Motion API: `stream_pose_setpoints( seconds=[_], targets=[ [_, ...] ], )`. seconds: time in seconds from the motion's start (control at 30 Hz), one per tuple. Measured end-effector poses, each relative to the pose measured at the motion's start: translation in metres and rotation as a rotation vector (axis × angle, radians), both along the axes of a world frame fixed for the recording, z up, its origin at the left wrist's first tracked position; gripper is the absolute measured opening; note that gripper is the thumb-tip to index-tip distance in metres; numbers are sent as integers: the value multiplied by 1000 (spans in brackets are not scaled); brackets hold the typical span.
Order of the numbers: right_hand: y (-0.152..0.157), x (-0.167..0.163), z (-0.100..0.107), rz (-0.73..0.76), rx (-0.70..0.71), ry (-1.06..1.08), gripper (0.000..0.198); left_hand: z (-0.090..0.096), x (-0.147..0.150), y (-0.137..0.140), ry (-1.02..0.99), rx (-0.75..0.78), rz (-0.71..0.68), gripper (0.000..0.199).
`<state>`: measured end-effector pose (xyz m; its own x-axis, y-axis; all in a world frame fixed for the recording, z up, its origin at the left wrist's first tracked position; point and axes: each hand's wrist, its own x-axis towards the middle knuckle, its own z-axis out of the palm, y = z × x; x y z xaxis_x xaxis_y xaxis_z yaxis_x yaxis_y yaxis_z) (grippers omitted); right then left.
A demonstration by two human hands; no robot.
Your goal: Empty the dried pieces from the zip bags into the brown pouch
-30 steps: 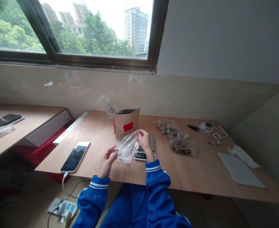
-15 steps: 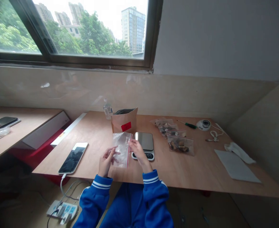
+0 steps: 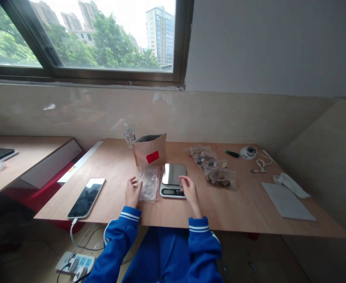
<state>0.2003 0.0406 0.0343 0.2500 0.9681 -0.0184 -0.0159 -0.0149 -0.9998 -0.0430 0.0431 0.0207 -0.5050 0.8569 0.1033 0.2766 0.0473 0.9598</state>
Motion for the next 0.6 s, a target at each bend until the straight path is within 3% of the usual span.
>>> stream_pose_setpoints(
  seconds=[0.13, 0.23, 0.4, 0.47, 0.6],
  targets=[
    [-8, 58, -18, -243, 9, -120, 38, 14, 10, 4, 412, 142, 42, 42],
    [-13, 97, -28, -395, 2, -280, 36, 18, 22, 12, 593, 242, -170, 40],
    [-8, 138, -25, -698, -100, -787, 33, -22, 32, 27, 772, 0, -553, 46],
    [1, 149, -18, -694, -73, -979, 36, -38, 32, 28, 823, -52, -571, 49],
    [26, 169, -6, -460, -36, -1243, 38, -47, 34, 25, 844, -59, -539, 52]
  ],
)
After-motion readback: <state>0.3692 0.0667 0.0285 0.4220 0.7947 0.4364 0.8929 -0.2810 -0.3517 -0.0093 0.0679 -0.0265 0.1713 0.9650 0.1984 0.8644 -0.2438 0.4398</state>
